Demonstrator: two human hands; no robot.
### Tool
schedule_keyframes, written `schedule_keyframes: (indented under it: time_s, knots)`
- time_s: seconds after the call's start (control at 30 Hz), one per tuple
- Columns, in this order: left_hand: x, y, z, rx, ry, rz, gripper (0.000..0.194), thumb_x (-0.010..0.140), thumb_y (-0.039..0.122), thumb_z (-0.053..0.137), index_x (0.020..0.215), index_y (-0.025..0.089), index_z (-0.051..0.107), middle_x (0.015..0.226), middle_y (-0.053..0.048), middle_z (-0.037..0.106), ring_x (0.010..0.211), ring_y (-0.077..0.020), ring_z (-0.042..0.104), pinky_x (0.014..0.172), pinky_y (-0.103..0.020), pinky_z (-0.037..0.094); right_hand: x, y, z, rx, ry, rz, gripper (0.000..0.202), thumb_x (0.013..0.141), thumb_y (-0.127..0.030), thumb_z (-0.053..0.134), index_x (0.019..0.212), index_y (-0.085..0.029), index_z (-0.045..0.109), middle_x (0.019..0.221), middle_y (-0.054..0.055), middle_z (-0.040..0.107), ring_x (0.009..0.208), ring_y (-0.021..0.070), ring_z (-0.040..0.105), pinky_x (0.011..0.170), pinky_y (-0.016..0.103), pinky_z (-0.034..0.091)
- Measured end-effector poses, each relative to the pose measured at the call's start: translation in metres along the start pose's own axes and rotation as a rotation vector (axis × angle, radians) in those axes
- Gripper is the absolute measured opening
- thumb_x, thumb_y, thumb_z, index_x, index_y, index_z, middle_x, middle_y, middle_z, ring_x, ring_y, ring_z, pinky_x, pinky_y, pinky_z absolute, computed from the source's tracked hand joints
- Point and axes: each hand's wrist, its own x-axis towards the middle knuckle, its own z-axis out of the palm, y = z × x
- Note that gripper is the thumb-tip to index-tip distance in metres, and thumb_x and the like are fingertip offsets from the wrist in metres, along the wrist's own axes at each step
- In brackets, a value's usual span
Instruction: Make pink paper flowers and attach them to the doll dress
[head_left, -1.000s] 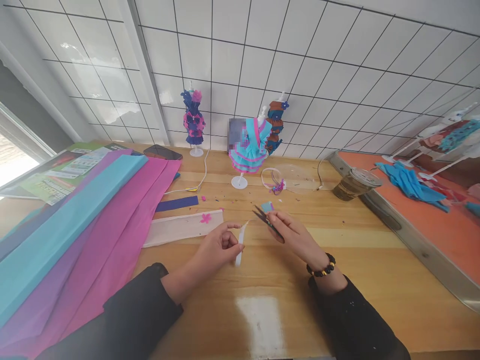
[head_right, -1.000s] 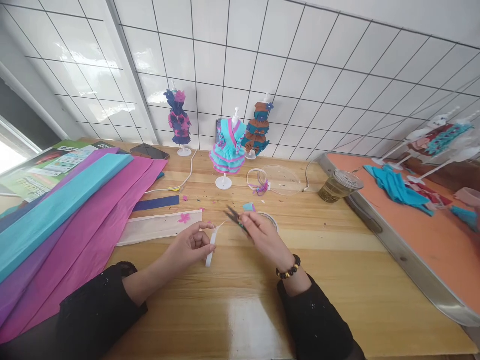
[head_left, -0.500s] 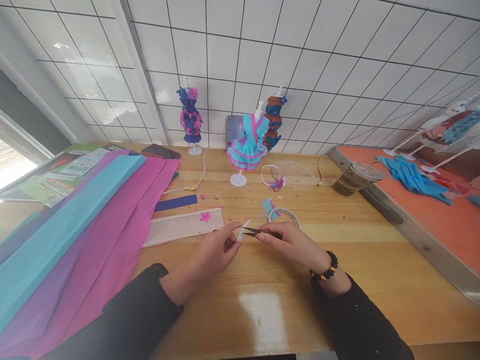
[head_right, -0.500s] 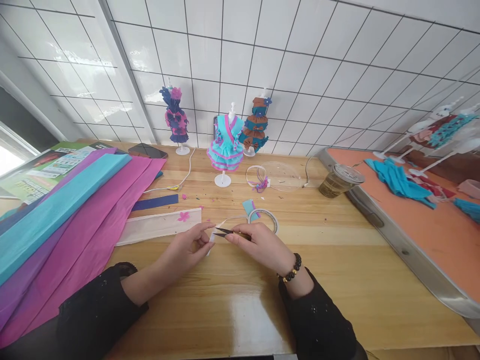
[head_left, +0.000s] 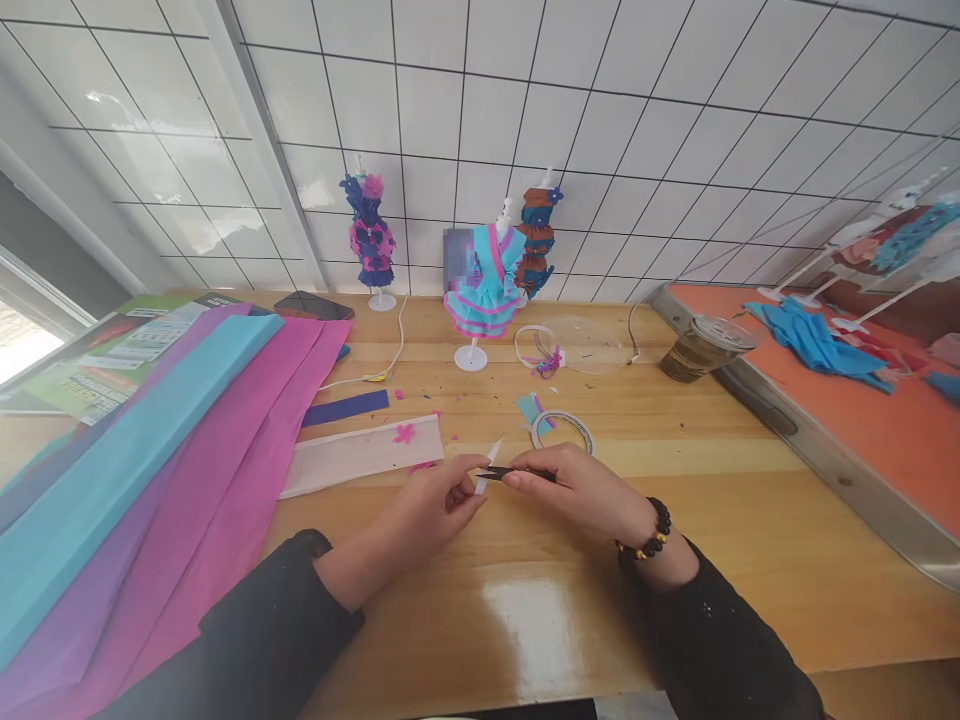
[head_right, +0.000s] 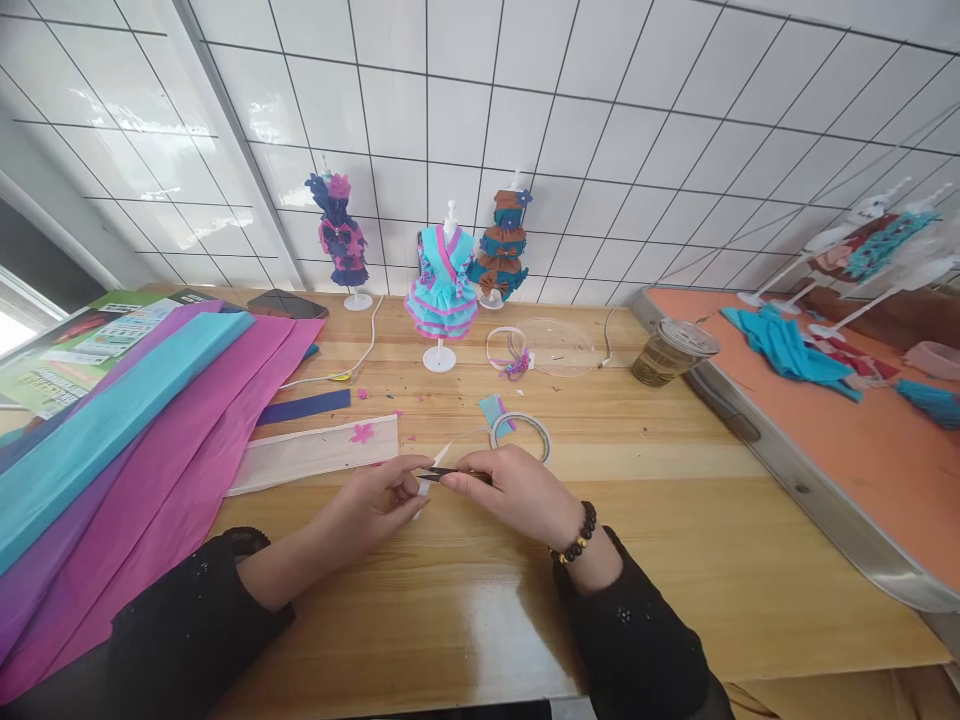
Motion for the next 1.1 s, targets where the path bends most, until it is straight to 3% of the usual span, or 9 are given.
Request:
schedule_keyframes:
  time_s: [0.4,0.8,0.97,1.1]
  knots:
    - [0.000,0.005,-0.002,-0.031,-0.038,-0.028,0.035,0.080,0.024,0.048,0.115,0.023,0.049,0.071,0.002,0.057,0.061,-0.0108,0.051,0.062,-0.023,0.042,0.001,0.005,0.004,-0.016,0.037,-0.012,0.038,0.087,-0.045,0.042,0.074,-0.017,0.065,0.061,0.000,0.057,0.055,0.0104,0.046,0.053,0.023,0.032]
    - [0.000,0.003,-0.001,-0.100,-0.004,-0.035,0.042,0.078,0.022,0.051,0.120,0.023,0.044,0.070,0.003,0.054,0.063,-0.0111,0.051,0.062,-0.023,0.041,0.001,0.005,0.003,0.031,-0.007,-0.014,0.037,0.085,-0.047,0.045,0.088,-0.018,0.067,0.061,-0.002,0.055,0.053,0.0095,0.042,0.050,0.023,0.029]
    - [0.000,0.003,-0.001,-0.148,0.013,-0.047,0.057,0.078,0.023,0.053,0.131,0.021,0.033,0.067,0.002,0.056,0.062,-0.0123,0.052,0.062,-0.025,0.042,0.001,0.011,-0.002,0.054,0.084,-0.024,0.035,0.086,-0.046,0.044,0.085,-0.018,0.065,0.074,0.002,0.061,0.062,0.0121,0.048,0.057,0.024,0.035]
    - [0.000,0.007,-0.004,-0.179,-0.008,-0.055,0.066,0.080,0.025,0.051,0.137,0.019,0.020,0.066,0.002,0.059,0.060,-0.0120,0.054,0.062,-0.025,0.042,0.003,0.020,-0.005,-0.009,0.209,0.046,0.036,0.086,-0.048,0.042,0.083,-0.018,0.062,0.072,0.002,0.059,0.064,0.0138,0.049,0.058,0.025,0.036]
